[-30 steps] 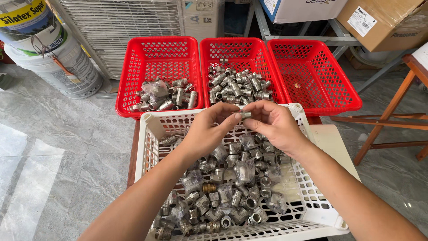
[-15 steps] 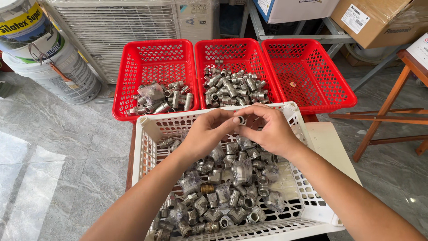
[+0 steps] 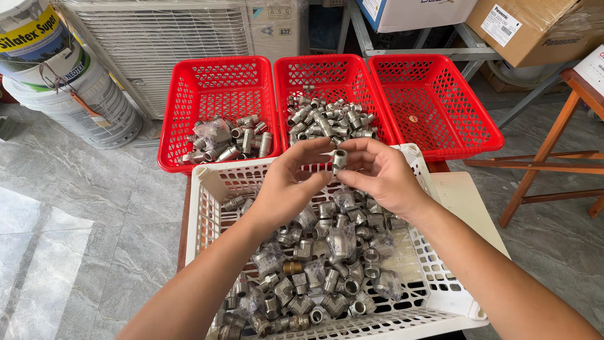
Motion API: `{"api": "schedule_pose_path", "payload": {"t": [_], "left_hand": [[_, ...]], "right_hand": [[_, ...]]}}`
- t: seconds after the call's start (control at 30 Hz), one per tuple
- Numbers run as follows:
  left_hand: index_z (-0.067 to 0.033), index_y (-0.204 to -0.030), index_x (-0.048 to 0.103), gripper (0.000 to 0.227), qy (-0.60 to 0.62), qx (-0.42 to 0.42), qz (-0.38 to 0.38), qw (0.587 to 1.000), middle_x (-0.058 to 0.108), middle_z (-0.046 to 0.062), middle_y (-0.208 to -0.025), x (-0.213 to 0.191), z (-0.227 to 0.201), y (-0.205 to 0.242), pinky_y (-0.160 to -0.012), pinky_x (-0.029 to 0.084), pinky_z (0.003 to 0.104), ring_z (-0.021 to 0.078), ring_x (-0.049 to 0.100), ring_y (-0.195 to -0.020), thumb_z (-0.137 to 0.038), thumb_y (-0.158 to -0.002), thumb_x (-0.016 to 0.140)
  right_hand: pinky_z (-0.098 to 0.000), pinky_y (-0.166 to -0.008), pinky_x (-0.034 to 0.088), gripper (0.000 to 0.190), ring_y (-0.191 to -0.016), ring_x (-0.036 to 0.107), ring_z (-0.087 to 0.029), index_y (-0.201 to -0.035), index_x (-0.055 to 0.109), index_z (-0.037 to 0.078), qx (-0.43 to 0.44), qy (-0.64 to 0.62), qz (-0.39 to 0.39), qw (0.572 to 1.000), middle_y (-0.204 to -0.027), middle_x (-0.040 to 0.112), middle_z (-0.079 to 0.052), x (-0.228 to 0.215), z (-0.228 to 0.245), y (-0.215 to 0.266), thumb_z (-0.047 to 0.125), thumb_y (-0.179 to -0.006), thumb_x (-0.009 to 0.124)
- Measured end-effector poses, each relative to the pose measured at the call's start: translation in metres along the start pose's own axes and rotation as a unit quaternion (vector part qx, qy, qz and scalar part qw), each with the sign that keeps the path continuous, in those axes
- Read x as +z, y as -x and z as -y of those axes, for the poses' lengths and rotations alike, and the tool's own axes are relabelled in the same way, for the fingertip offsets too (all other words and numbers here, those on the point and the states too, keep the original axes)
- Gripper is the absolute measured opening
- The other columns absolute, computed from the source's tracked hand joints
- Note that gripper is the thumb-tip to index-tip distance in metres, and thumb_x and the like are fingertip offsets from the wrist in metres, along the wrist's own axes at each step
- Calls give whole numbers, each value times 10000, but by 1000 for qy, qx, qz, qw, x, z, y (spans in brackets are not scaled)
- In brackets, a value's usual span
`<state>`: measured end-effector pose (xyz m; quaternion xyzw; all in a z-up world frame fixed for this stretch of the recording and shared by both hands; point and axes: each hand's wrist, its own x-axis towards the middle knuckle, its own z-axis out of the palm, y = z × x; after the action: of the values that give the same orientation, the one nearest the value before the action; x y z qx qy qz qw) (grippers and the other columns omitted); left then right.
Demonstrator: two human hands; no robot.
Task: The person picks individual metal pipe fittings from a white basket, unwraps them from plastic, and places them into one of three red baskets. The process is repeated continuously throughout the clip.
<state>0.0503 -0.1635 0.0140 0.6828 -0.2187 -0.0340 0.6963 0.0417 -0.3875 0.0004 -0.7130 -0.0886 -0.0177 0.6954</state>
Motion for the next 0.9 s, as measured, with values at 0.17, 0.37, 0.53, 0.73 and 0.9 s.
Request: {"api": "schedule_pose_path", "payload": {"t": [0.17, 0.37, 0.53, 0.73, 0.9], "left_hand": [[-126, -1361, 806, 412, -25, -36, -11, 999, 821, 97, -1205, -3, 7, 1, -831, 684, 347, 211, 810, -1069, -340, -1012, 855], [14, -1377, 770, 548, 42, -44, -11, 998, 836, 191, -1157, 1, 20, 0, -876, 699, 345, 238, 825, -1054, -240, -921, 938], [34, -1400, 756, 623, 53, 12, -47, 997, 808, 218, -1263, 0, 20, 1, -966, 706, 355, 238, 801, -1104, -53, -831, 992], [-30, -1458, 732, 581, 40, 27, -8, 999, 807, 153, -1369, 0, 9, 0, -1019, 703, 381, 259, 802, -1225, 92, -894, 802], [59, -1402, 732, 635, 43, -92, -1, 995, 817, 240, -1211, 0, -1, 3, -865, 727, 413, 277, 814, -1063, -319, -920, 901]], "right_hand": [[-246, -811, 664, 429, -953, 793, -128, -1199, 821, 30, -51, 67, -3, 996, -1026, 853, -64, 3, -6, 1, -9, -806, 989], [-242, -767, 646, 343, -939, 768, -120, -1177, 838, 86, -78, 103, -6, 992, -1097, 846, -54, 1, -9, -2, 43, -864, 970], [-303, -719, 667, 322, -908, 801, -200, -1350, 746, 6, 21, -26, 13, 999, -1059, 845, -154, 3, 7, 2, 152, -1062, 740], [-305, -821, 673, 433, -961, 793, -150, -1288, 771, 11, -17, 9, 24, 1000, -1066, 830, -99, -2, -9, 0, 42, -890, 940], [-236, -766, 641, 337, -912, 742, -110, -1122, 877, 97, -109, 135, -9, 985, -1101, 833, -42, 10, 10, 4, 70, -818, 1021]]}}
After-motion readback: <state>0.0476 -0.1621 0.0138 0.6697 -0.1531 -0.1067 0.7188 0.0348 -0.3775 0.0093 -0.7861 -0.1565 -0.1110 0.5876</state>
